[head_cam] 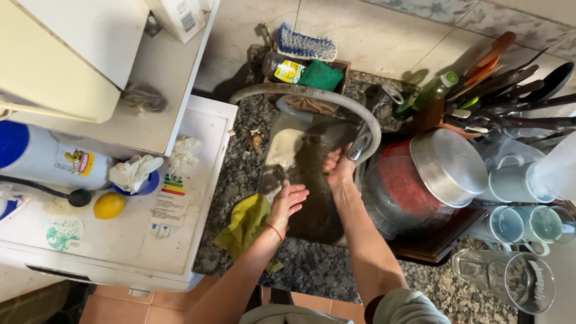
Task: Washing and scrubbing pots, pans, and lids in a kitchen sink, then cleaning the sink and removing waste from the drain.
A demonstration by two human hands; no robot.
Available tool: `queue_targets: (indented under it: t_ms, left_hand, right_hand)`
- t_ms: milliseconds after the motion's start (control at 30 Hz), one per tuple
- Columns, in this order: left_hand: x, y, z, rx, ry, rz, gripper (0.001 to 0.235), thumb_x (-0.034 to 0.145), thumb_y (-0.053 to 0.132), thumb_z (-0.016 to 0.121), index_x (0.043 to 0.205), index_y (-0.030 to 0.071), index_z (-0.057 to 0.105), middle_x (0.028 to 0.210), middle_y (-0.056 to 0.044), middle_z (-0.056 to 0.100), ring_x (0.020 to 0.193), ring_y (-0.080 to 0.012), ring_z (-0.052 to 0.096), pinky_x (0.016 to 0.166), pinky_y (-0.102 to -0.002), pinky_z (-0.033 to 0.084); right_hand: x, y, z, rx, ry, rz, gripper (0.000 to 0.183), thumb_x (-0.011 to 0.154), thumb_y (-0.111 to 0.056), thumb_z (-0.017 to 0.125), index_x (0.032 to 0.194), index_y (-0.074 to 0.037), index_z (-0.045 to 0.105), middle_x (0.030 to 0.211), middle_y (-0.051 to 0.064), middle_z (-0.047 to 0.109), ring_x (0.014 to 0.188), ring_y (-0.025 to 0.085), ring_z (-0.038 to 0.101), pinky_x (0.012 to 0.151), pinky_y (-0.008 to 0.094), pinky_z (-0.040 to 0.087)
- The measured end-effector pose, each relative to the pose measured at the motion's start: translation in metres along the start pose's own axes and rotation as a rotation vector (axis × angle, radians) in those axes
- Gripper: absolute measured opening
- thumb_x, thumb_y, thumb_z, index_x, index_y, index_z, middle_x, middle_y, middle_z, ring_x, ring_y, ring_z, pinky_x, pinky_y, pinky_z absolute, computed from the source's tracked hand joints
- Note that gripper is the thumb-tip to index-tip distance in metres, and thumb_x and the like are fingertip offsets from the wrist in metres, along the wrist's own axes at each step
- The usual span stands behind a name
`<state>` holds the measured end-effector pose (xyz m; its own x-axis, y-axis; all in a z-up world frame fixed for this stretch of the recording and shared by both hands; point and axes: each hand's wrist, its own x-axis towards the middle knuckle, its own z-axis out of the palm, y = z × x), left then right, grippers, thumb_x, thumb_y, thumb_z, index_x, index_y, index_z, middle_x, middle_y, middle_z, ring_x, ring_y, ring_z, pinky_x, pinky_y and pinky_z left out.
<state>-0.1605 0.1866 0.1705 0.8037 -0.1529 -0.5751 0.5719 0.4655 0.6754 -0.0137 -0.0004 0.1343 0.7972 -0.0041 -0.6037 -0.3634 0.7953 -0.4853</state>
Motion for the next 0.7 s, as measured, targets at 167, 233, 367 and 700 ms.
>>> queue_targets:
  t_ms: [167, 233, 367, 700]
  left_hand:
    - [-0.013, 0.003, -0.002, 0.045, 0.031, 0.014, 0.074, 0.101, 0.064, 0.031, 0.130, 0.004, 0.065, 0.130, -0.015, 0.072, 0.125, -0.0256, 0.065, 0.105, -0.041, 0.046]
    - [-0.015, 0.002, -0.003, 0.058, 0.037, 0.018, 0.074, 0.101, 0.063, 0.031, 0.129, 0.004, 0.065, 0.129, -0.015, 0.073, 0.124, -0.0253, 0.065, 0.104, -0.041, 0.046]
    - [-0.016, 0.001, -0.005, 0.080, 0.030, 0.023, 0.073, 0.102, 0.062, 0.030, 0.128, 0.004, 0.066, 0.128, -0.015, 0.073, 0.123, -0.0251, 0.066, 0.103, -0.041, 0.047]
    - [0.001, -0.015, -0.011, 0.204, 0.077, 0.166, 0.063, 0.104, 0.056, 0.040, 0.124, 0.004, 0.069, 0.116, -0.011, 0.078, 0.111, -0.0213, 0.071, 0.091, -0.037, 0.051]
  right_hand:
    - [0.025, 0.024, -0.045, -0.024, 0.127, -0.068, 0.039, 0.104, -0.048, 0.045, 0.077, -0.022, 0.040, 0.060, -0.005, 0.035, 0.046, 0.012, 0.030, 0.040, 0.028, 0.020]
    - [0.013, 0.029, -0.041, -0.071, 0.162, -0.114, 0.034, 0.106, -0.038, 0.043, 0.077, -0.022, 0.039, 0.060, -0.004, 0.034, 0.046, 0.013, 0.031, 0.040, 0.030, 0.020]
    - [-0.013, 0.038, -0.028, -0.043, 0.329, -0.082, 0.049, 0.105, -0.056, 0.038, 0.074, -0.019, 0.041, 0.058, -0.001, 0.039, 0.046, 0.015, 0.035, 0.042, 0.030, 0.024]
    - [-0.149, 0.033, 0.073, -0.534, -0.089, -0.308, 0.051, 0.104, -0.059, 0.059, 0.084, -0.013, 0.047, 0.060, 0.000, 0.041, 0.047, 0.013, 0.035, 0.040, 0.029, 0.026]
